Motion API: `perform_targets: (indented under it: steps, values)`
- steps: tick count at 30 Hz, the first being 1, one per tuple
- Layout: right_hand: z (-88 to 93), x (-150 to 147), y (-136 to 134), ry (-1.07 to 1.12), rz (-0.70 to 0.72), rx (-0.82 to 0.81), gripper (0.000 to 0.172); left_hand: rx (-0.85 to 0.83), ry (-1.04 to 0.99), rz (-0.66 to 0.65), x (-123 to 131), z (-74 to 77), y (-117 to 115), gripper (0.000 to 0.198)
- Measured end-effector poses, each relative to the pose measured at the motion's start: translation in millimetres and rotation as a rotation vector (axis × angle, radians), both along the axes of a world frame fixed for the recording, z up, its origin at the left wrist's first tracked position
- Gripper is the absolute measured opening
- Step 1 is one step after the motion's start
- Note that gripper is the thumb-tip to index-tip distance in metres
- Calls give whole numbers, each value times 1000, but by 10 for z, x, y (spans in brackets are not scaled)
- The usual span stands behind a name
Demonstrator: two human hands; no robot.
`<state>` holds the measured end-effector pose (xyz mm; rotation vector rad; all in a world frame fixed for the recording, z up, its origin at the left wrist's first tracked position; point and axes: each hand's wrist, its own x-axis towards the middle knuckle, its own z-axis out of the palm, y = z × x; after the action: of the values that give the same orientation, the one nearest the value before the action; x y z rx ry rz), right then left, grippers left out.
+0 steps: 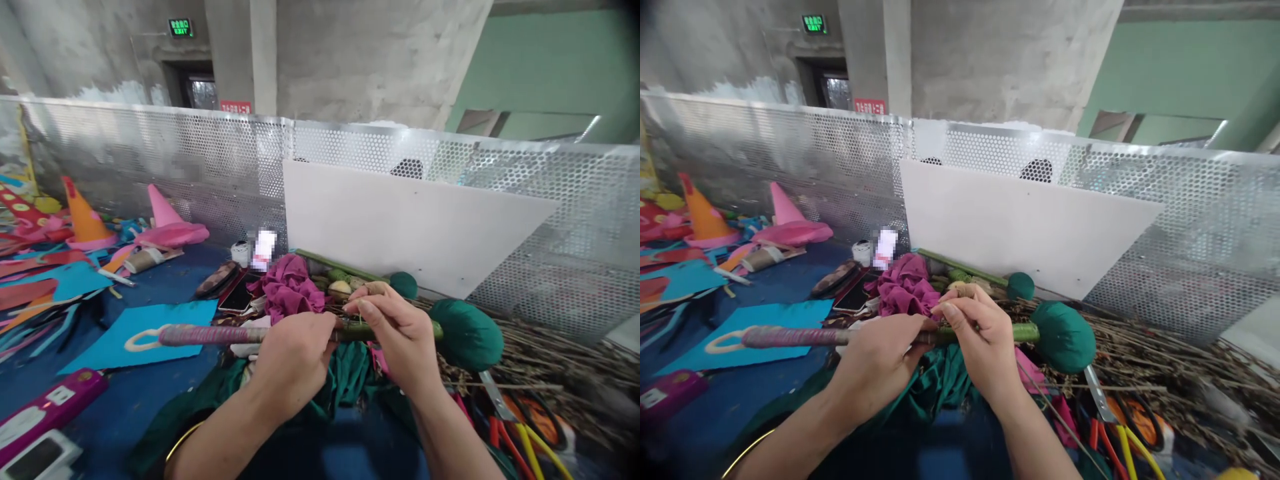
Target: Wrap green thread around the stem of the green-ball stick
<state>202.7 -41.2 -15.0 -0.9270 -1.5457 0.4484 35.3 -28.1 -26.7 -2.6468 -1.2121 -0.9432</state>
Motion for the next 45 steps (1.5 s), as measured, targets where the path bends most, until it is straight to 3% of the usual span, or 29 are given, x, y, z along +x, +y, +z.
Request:
perform_targets:
  steps: [6, 15, 25, 31, 35, 41, 45]
  values:
    - [-10, -5, 34, 21, -5, -41, 20, 177, 53, -29, 17, 10, -29, 15]
    - [-4, 4, 77, 27, -61, -117, 22, 293, 21, -185, 19, 3, -22, 26]
    - [9, 18, 85, 17, -9, -212, 25, 326, 19, -207, -18, 0, 39, 25]
    - [161, 347, -62, 254, 176, -466, 33, 269, -68, -130, -207, 67, 170, 22]
    - [210, 700, -153, 151, 222, -503, 36, 244, -85, -38, -344, 118, 247, 23]
    - [142, 1157, -117, 6, 4, -448, 33, 206, -88, 62, -513, 172, 317, 25]
    - [60, 1233, 7, 131, -158, -312, 29, 175, -32, -18, -598, 220, 331, 27]
